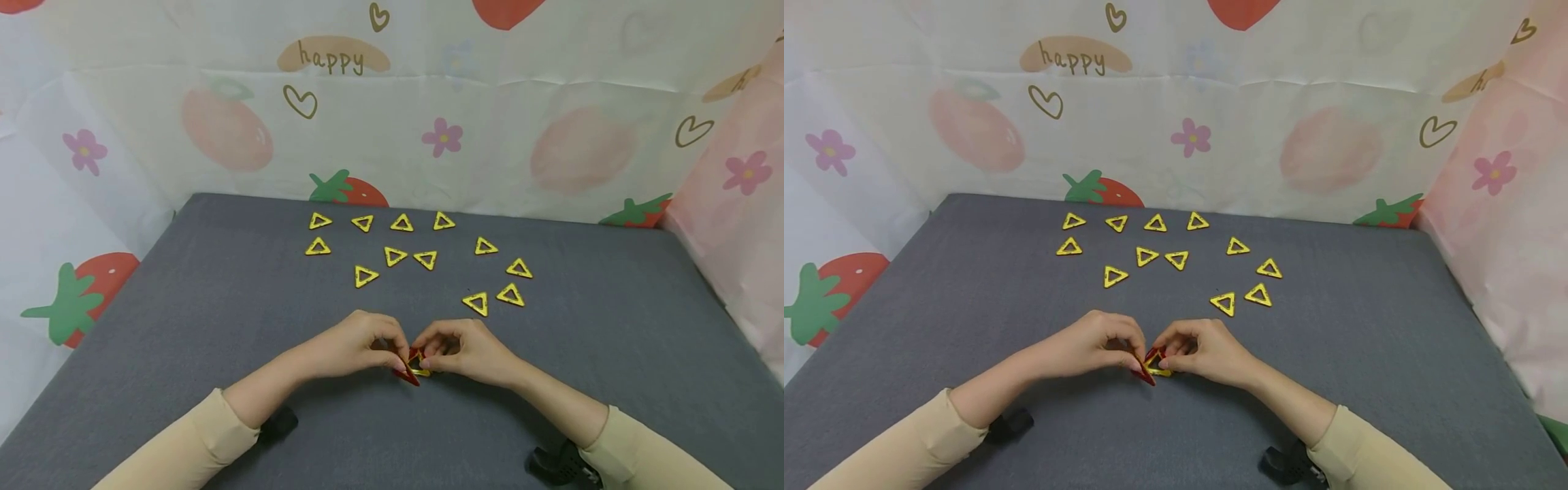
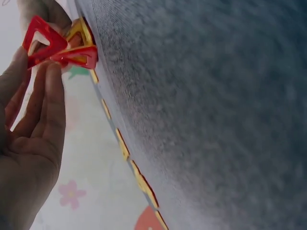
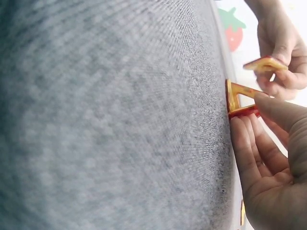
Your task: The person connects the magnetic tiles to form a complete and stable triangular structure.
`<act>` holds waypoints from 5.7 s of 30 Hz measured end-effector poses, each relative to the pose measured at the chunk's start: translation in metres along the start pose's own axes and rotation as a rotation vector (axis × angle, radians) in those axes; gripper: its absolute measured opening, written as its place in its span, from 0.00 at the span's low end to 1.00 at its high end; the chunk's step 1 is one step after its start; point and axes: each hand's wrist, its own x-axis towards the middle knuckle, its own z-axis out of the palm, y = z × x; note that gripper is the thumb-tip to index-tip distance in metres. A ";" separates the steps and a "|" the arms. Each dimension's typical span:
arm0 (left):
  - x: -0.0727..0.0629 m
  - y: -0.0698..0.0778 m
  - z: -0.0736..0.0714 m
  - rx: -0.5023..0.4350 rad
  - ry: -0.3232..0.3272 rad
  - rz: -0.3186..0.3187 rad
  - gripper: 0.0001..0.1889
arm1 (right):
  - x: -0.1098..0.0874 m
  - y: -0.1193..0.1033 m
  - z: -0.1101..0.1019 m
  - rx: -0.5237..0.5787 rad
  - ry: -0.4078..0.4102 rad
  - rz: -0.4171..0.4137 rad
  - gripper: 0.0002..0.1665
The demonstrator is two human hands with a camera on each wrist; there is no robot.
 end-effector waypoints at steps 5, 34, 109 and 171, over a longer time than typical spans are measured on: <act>0.002 0.002 0.004 -0.011 0.018 0.024 0.04 | -0.001 0.000 0.000 0.001 0.003 0.003 0.14; 0.011 0.006 0.023 0.153 0.140 -0.064 0.06 | 0.000 0.000 -0.001 0.018 -0.002 0.019 0.13; 0.011 -0.008 0.019 -0.068 0.079 -0.335 0.12 | 0.000 -0.004 0.007 -0.015 -0.026 -0.022 0.13; 0.007 -0.006 0.013 -0.036 0.040 -0.370 0.09 | 0.001 -0.006 0.008 0.012 -0.004 0.014 0.19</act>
